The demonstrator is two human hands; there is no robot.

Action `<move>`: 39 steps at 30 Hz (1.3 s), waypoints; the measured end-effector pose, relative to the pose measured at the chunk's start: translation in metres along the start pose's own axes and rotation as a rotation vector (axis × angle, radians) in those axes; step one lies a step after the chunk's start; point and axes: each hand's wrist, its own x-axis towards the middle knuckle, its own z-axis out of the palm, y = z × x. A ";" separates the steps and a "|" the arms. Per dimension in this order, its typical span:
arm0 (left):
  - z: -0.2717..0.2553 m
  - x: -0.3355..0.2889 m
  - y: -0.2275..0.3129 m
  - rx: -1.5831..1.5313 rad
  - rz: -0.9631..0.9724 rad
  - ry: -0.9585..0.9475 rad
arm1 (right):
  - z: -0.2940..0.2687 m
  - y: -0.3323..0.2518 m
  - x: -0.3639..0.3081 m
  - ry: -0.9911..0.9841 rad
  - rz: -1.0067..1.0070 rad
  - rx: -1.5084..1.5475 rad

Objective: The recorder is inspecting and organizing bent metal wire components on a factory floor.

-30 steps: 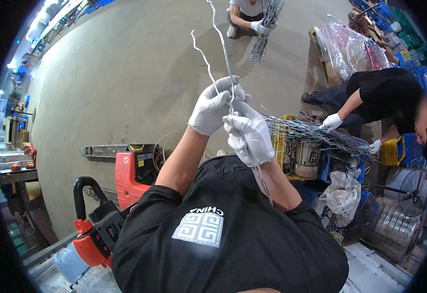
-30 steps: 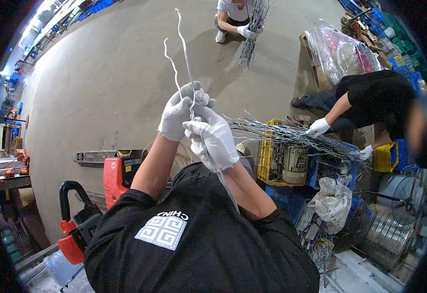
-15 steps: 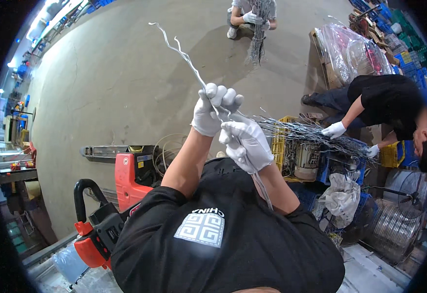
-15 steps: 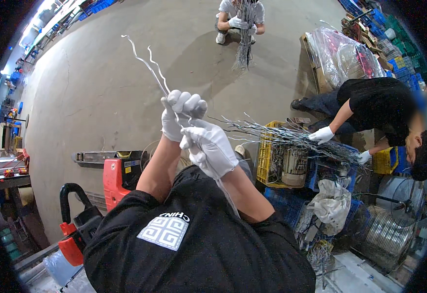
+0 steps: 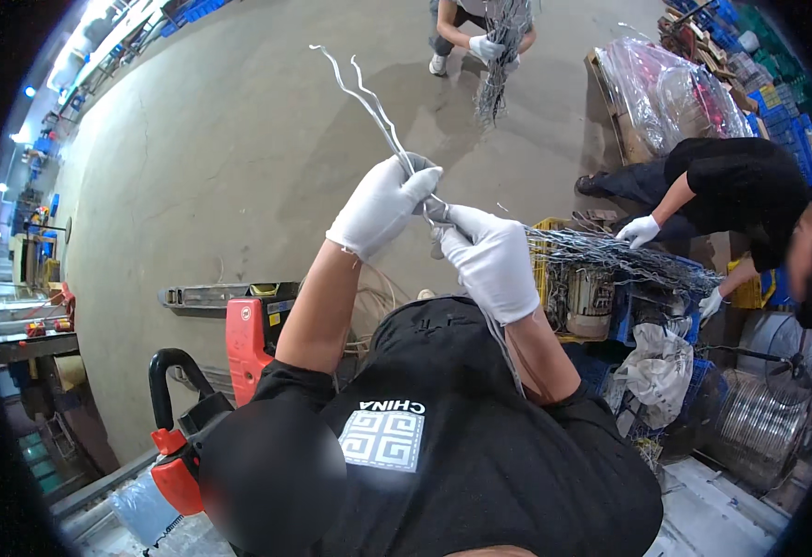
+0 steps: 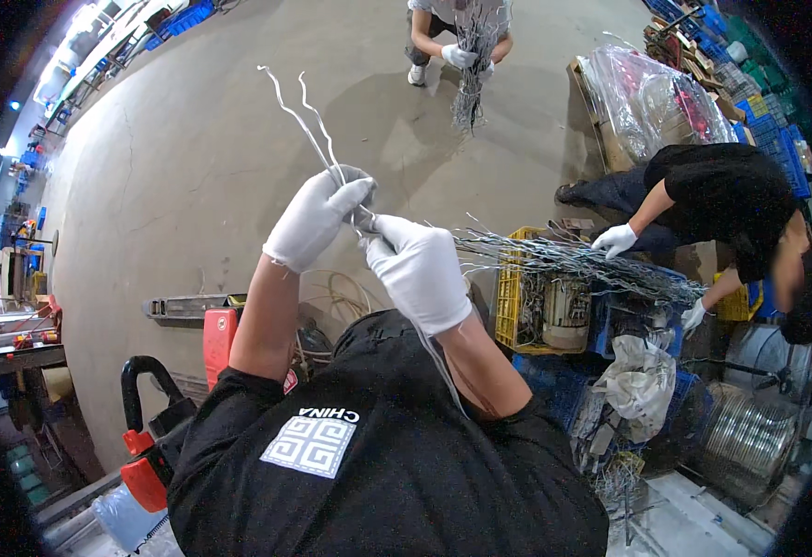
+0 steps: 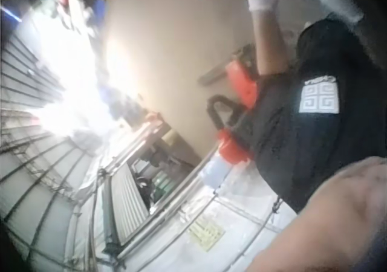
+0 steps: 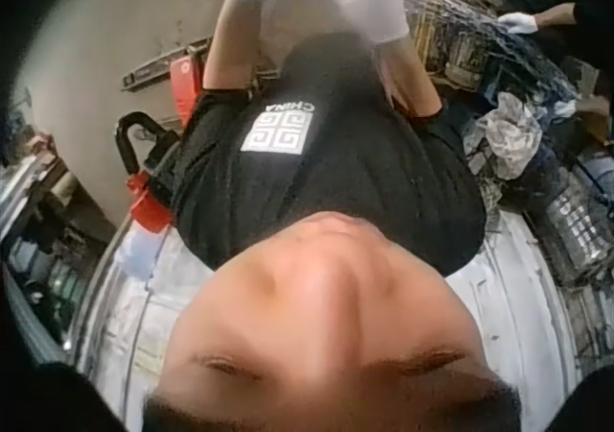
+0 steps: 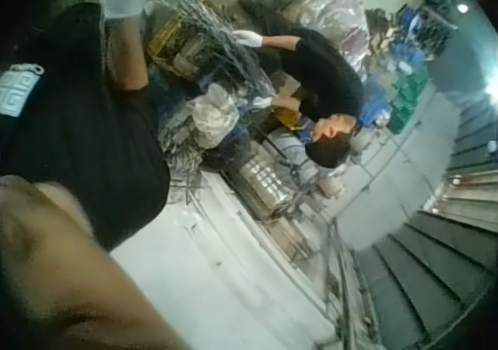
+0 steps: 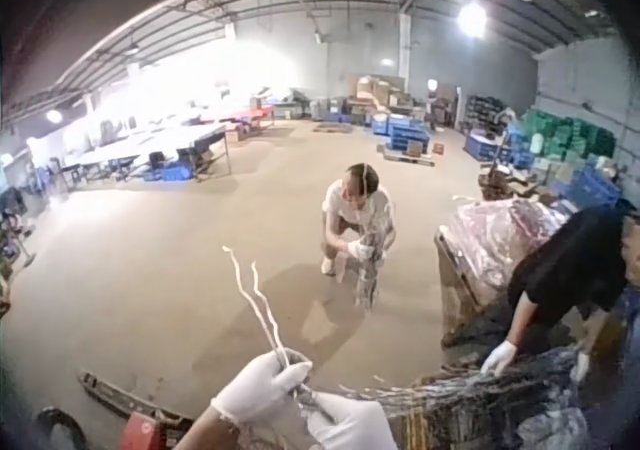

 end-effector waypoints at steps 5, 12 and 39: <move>-0.004 -0.004 0.000 -0.239 -0.029 -0.063 | -0.004 0.004 0.007 0.000 0.212 -0.051; 0.027 -0.004 -0.005 -0.433 -0.144 0.058 | 0.000 0.032 0.002 0.066 0.282 0.172; -0.030 0.102 0.000 -0.793 0.380 0.715 | -0.079 0.048 0.034 -0.377 0.570 0.569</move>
